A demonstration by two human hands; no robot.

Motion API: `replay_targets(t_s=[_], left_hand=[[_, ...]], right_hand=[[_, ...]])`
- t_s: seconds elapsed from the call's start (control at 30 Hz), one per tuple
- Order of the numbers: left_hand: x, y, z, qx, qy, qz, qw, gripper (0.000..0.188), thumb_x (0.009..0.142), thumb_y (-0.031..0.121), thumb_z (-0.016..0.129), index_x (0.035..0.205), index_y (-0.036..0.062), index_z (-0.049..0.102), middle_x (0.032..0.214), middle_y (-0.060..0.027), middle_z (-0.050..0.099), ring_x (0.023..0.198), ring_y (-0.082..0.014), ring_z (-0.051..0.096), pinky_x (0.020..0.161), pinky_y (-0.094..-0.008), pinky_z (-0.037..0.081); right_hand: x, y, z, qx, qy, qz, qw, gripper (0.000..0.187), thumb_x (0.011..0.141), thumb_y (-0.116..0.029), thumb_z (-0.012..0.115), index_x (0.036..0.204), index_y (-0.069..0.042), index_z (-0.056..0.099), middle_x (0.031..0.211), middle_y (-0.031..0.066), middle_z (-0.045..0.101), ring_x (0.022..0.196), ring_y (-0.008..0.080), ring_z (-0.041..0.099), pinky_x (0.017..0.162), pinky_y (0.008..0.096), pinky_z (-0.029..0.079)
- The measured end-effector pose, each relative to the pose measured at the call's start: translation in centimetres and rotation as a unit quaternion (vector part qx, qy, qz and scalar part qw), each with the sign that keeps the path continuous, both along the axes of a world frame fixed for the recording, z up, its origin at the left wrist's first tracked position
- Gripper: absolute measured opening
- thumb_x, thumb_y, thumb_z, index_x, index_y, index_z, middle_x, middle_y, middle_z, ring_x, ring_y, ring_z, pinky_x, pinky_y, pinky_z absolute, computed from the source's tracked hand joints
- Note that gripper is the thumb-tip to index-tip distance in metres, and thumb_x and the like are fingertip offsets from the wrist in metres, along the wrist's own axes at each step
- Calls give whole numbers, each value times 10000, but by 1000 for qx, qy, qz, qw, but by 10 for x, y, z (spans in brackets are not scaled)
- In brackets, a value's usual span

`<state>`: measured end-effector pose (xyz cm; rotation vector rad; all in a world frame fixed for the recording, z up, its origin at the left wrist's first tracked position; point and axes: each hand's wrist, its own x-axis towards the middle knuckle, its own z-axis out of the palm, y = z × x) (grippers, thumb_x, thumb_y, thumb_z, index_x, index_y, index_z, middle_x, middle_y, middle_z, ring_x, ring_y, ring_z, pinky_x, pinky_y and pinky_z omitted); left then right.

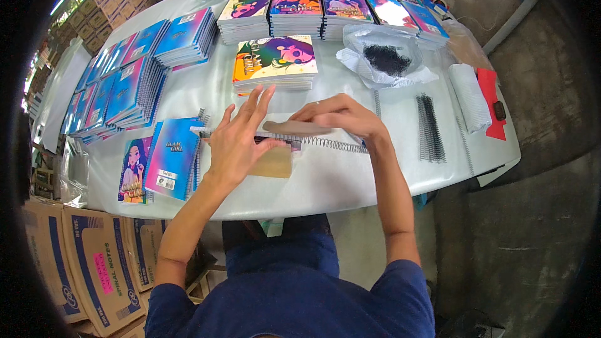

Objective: The person binds notebooks by manually threading a spiral coil through the holes in a stack of covers and paper, then cuts the excess coil using pliers.

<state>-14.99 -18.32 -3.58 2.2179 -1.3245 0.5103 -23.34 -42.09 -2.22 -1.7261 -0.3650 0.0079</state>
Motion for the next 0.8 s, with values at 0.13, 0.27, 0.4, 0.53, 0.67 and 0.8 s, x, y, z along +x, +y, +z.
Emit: replay_targets(t_s=[0.13, 0.27, 0.4, 0.53, 0.67, 0.8], left_hand=[[0, 7, 0, 9, -1, 13, 1000, 1011, 647, 426, 778, 1504, 229, 279, 1430, -107, 468, 1158, -278, 571, 974, -492, 452], [7, 16, -5, -6, -11, 22, 1000, 1014, 637, 423, 786, 1500, 233, 288, 1428, -103, 470, 1165, -280, 570, 995, -512, 425], [9, 19, -1, -7, -7, 30, 999, 1011, 637, 424, 786, 1498, 231, 293, 1425, -106, 476, 1170, -294, 573, 1002, -521, 407], [13, 23, -2, -20, -6, 29, 999, 1013, 636, 425, 786, 1499, 232, 291, 1422, -107, 480, 1187, -304, 565, 1005, -529, 393], [14, 25, -3, -14, -3, 49, 999, 1011, 629, 409, 795, 1494, 236, 302, 1436, -91, 470, 1222, -277, 541, 1034, -538, 364], [15, 34, -1, 1, 17, 67, 998, 1003, 613, 369, 815, 1482, 241, 332, 1456, -66, 459, 1275, -243, 506, 1067, -541, 337]], right_hand=[[11, -8, -21, 67, 37, -34, 996, 523, 838, -403, 655, 1016, 86, 696, 1074, 188, 683, 1012, 263, 603, 916, 362, 436], [16, 9, -3, -71, 86, -29, 993, 520, 832, -378, 667, 1021, 105, 689, 1043, 182, 688, 998, 240, 596, 911, 360, 432], [13, 0, -18, 181, 81, -15, 980, 471, 858, -382, 645, 1056, 41, 707, 1020, 119, 699, 933, 181, 592, 839, 318, 451], [24, 17, -6, -43, 81, -37, 995, 462, 862, -360, 646, 1053, 57, 701, 1033, 149, 697, 914, 201, 628, 808, 326, 493], [21, -3, -30, 115, 97, -78, 985, 423, 852, -358, 664, 1019, 27, 721, 965, 132, 705, 845, 180, 619, 779, 302, 493], [45, 15, -22, -125, 87, -69, 986, 431, 858, -316, 656, 1033, 76, 695, 936, 118, 699, 872, 170, 600, 792, 307, 492]])
